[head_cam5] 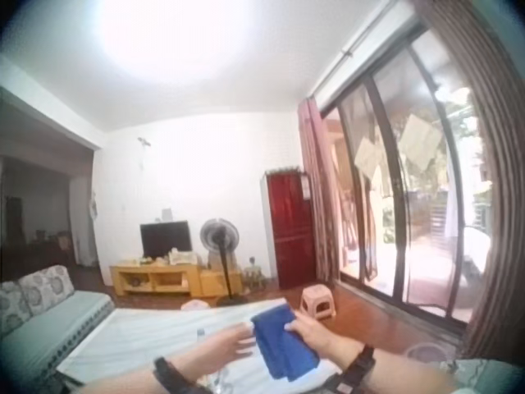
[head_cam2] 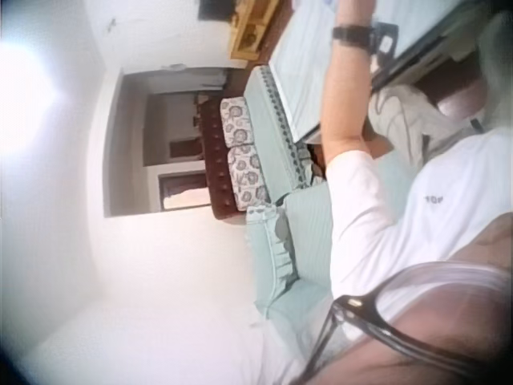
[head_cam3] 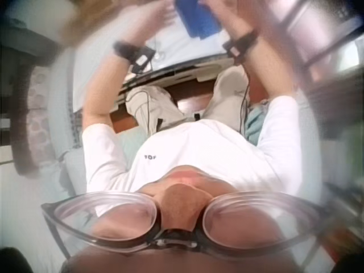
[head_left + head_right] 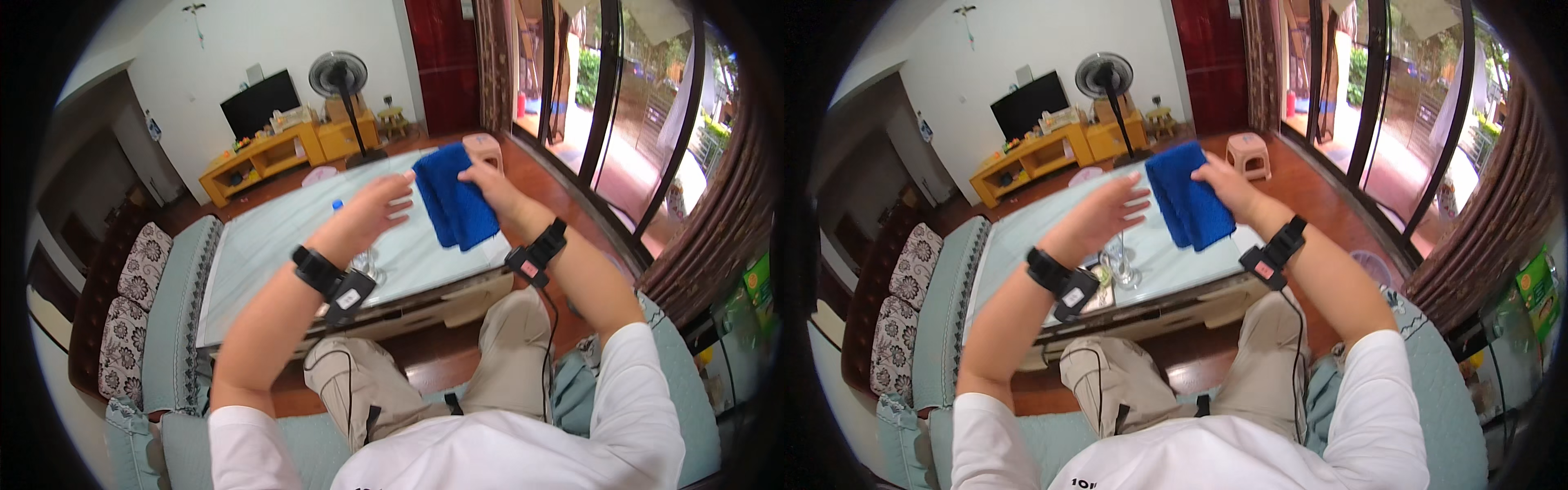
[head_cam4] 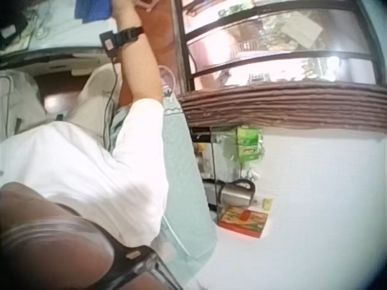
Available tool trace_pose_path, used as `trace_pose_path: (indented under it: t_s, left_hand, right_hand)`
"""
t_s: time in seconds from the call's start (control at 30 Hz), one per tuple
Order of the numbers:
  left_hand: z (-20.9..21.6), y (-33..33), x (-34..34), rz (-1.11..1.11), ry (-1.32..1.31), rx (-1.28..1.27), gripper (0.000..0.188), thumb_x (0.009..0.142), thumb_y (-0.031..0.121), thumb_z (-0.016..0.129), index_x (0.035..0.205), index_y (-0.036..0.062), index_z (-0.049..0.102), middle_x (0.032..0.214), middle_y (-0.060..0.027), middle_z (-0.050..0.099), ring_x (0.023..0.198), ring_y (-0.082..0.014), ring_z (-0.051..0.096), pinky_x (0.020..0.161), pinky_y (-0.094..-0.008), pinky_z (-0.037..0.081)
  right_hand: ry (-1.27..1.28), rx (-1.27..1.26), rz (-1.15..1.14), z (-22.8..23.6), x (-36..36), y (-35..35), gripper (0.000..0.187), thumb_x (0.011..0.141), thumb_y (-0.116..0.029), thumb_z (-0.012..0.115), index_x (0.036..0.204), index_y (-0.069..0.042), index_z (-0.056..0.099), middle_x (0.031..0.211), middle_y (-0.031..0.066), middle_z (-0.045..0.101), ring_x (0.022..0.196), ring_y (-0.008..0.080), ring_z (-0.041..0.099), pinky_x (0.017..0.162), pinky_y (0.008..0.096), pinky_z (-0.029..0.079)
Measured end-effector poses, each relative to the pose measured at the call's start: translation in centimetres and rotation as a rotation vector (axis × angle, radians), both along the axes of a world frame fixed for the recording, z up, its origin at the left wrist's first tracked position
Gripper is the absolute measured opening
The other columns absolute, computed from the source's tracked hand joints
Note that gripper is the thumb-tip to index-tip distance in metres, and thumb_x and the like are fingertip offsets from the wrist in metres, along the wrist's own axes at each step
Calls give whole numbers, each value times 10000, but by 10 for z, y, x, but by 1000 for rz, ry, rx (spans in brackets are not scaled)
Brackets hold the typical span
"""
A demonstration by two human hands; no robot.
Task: The person wipes the surface of a table with a cloth, moving it across the table top and then along the edge.
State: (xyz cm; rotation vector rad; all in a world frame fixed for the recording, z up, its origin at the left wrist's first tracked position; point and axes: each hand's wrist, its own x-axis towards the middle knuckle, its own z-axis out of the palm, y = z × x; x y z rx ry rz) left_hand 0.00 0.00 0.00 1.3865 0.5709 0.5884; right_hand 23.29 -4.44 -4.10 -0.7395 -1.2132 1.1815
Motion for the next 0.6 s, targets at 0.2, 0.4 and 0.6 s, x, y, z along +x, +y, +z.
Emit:
trace_pose_path:
  t_s: [0.2, 0.4, 0.6]
  left_hand:
    - [-47, 3, 36, 127, -183, -192, 253, 883, 338, 606, 1018, 138, 530, 892, 42, 570, 815, -90, 553, 721, -291, 444]
    - [-171, 46, 56, 400, -13, -323, 254, 874, 281, 578, 1078, 177, 469, 968, 8, 501, 842, -136, 498, 710, -357, 425]
    - [-255, 70, 66, 341, -27, -440, 333, 892, 217, 528, 1187, 94, 437, 1089, -52, 530, 993, -203, 531, 860, -378, 442]
  right_hand:
    - [-61, -81, -197, -49, -13, 14, 361, 866, -201, 556, 1165, -32, 445, 897, 104, 585, 792, 158, 593, 701, 288, 502]
    - [-607, 2, -430, -151, -26, 33, 651, 835, -288, 649, 1357, -67, 328, 1070, 258, 589, 975, 339, 596, 843, 367, 486]
    - [-579, -177, -318, -199, 15, 56, 523, 818, -180, 661, 1289, -55, 471, 1135, 180, 580, 997, 245, 577, 854, 328, 476]
